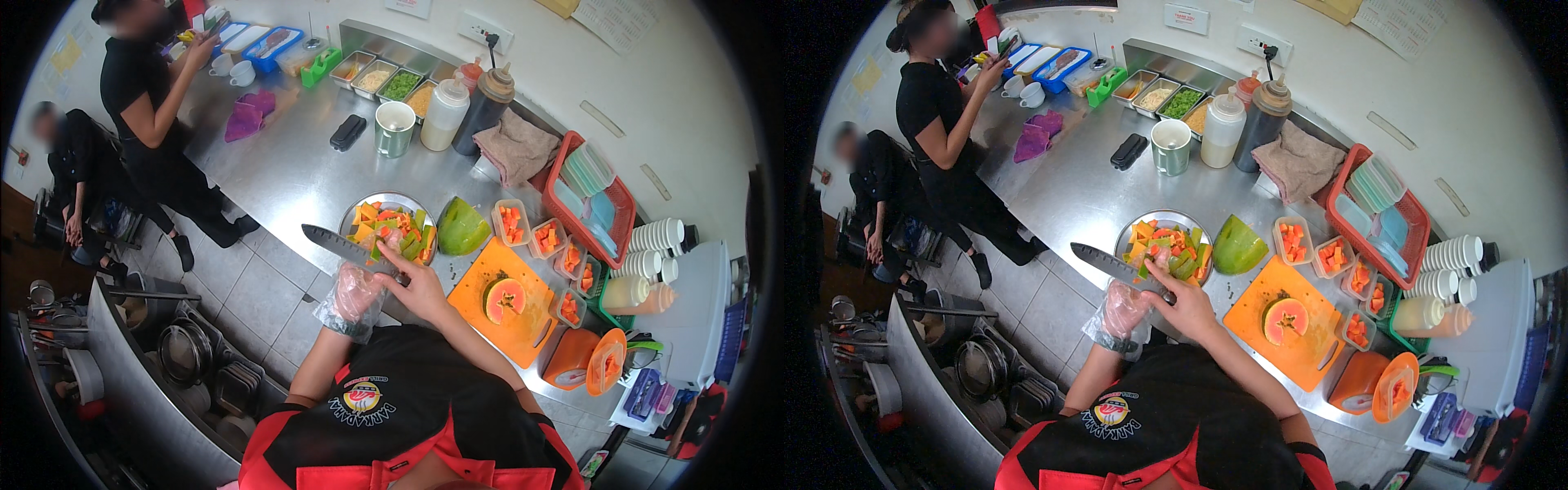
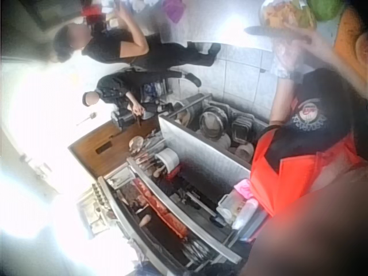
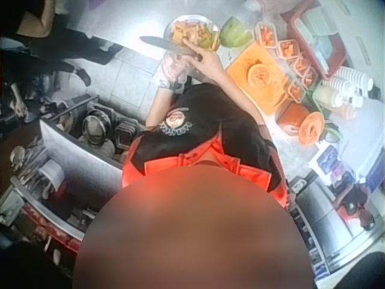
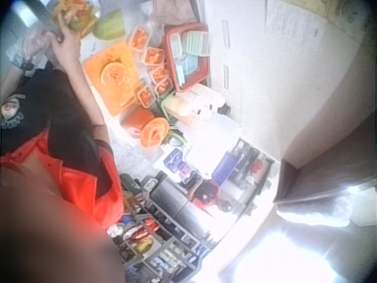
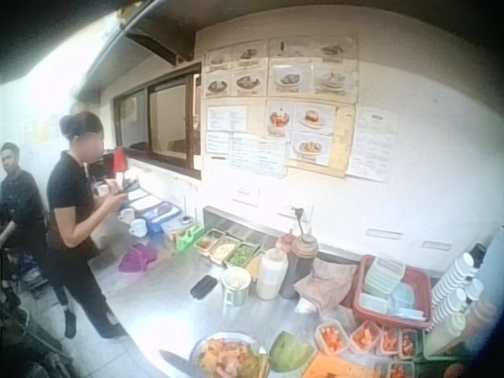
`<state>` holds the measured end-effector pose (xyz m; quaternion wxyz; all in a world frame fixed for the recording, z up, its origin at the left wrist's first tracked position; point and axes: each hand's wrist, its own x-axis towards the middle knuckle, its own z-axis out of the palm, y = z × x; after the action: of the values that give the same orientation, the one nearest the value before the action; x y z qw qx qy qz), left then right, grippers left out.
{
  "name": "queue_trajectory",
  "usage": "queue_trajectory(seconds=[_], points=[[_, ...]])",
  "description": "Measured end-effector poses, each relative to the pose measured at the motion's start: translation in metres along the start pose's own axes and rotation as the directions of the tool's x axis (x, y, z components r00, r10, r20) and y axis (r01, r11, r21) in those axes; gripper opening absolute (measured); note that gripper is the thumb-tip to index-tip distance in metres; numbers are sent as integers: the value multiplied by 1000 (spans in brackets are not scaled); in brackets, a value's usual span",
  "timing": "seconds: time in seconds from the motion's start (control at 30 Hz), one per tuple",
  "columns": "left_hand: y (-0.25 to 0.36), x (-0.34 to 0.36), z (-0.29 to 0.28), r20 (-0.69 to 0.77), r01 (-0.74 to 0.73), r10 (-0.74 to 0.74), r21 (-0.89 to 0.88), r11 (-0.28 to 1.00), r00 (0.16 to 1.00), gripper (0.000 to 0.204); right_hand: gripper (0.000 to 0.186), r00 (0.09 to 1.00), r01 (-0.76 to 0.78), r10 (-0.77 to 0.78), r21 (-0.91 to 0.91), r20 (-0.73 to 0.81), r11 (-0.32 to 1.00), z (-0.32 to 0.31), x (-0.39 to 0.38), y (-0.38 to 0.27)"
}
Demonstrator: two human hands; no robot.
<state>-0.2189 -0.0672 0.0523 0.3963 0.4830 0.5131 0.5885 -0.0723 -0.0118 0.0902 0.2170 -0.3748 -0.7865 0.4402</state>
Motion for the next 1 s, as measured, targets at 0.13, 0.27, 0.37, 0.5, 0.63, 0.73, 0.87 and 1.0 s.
queue_trajectory(seconds=[0.13, 0.27, 0.37, 0.5, 0.63, 0.73, 0.87, 1.0], points=[[19, -2, -2, -16, -32, 37, 256, 966, 999, 37, 62, 998, -54, 53, 20, 42, 998, -7, 2, -3], [1, -6, -10, 4, -113, 126, 462, 880, 992, 22, 62, 996, -60, 56, 50, 64, 997, -10, 3, -6], [10, -5, -9, -17, -90, 111, 466, 880, 994, 15, 60, 994, -79, 74, 59, 76, 995, -12, 4, -4], [-10, -4, -4, -117, -47, 88, 312, 949, 989, 16, 58, 998, -39, 35, 79, 52, 996, -11, 6, 1], [-19, -5, -15, -32, -73, 101, 489, 869, 994, 24, 56, 997, -40, 34, 81, 69, 996, -16, 7, -5], [14, 1, -14, 13, 45, -55, 398, 916, 998, 27, 54, 994, -59, 49, 95, 101, 994, -20, 6, -8], [13, 9, -11, 58, -100, 92, 168, 981, 994, 41, 52, 991, -70, 54, 136, 122, 988, -20, 8, -9], [8, 13, -13, 213, 313, -239, -771, 554, 948, 52, 50, 992, -65, 37, 234, 121, 970, -14, 8, 2]])
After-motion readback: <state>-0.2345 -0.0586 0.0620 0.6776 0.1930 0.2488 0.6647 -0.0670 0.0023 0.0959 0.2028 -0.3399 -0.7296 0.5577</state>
